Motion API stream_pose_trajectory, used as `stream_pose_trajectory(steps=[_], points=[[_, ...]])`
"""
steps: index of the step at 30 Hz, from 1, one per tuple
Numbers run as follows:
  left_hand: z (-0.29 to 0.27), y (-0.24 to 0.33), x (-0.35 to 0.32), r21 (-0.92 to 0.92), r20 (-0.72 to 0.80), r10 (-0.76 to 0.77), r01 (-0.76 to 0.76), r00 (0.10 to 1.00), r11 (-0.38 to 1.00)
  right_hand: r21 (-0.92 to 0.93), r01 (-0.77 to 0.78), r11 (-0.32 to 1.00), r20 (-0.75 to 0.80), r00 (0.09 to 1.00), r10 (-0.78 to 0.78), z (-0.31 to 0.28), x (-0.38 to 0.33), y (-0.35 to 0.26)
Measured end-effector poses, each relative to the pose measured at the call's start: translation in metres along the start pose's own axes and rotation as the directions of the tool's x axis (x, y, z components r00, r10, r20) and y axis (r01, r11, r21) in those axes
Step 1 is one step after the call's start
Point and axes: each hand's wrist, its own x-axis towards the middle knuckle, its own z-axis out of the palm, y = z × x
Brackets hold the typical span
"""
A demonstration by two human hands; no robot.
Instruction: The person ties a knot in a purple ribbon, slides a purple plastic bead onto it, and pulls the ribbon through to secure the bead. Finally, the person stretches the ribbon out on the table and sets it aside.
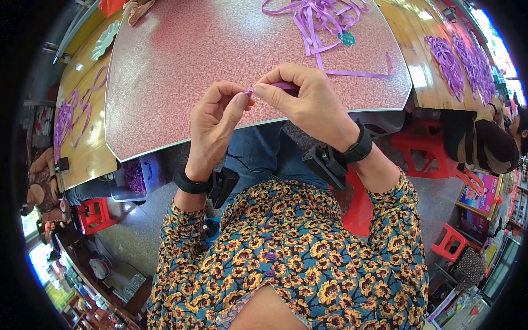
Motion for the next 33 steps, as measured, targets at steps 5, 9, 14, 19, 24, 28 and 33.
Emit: stream_pose_trajectory(steps=[5, 9, 14, 19, 24, 28, 33], points=[[0.001, 0.003, 0.0, -0.135, -0.024, -0.061, 0.058, 0.998, 0.989, -0.005, 0.003, 1.0, -0.012, 1.0, -0.003, 0.0, 0.0, 0.002], [0.008, 0.014, 0.007, 0.214, 0.006, 0.138, -0.136, 0.99, 0.967, 0.013, 0.041, 0.999, -0.032, 0.999, -0.041, 0.001, -0.001, 0.002], [-0.001, 0.012, 0.013, 0.605, 0.206, 0.372, -0.417, 0.905, 0.679, -0.039, 0.052, 0.998, -0.004, 0.999, -0.052, -0.002, -0.004, 0.001], [-0.012, 0.027, 0.01, 0.594, 0.37, 0.347, -0.507, 0.862, 0.625, -0.11, 0.163, 0.98, 0.001, 0.986, -0.164, -0.006, -0.009, -0.001], [-0.032, 0.027, 0.003, 0.548, 0.435, 0.277, -0.496, 0.857, 0.673, -0.187, 0.278, 0.942, 0.088, 0.96, -0.266, -0.011, -0.011, 0.004], [-0.07, 0.016, -0.004, 0.312, 0.112, -0.044, 0.007, 0.993, 0.95, -0.112, 0.144, 0.983, -0.105, 0.982, -0.156, -0.036, -0.009, 0.013], [-0.031, 0.026, 0.004, 0.2, 0.067, 0.05, -0.063, 0.996, 0.978, -0.037, 0.07, 0.997, -0.064, 0.995, -0.072, -0.022, -0.007, 0.007]])
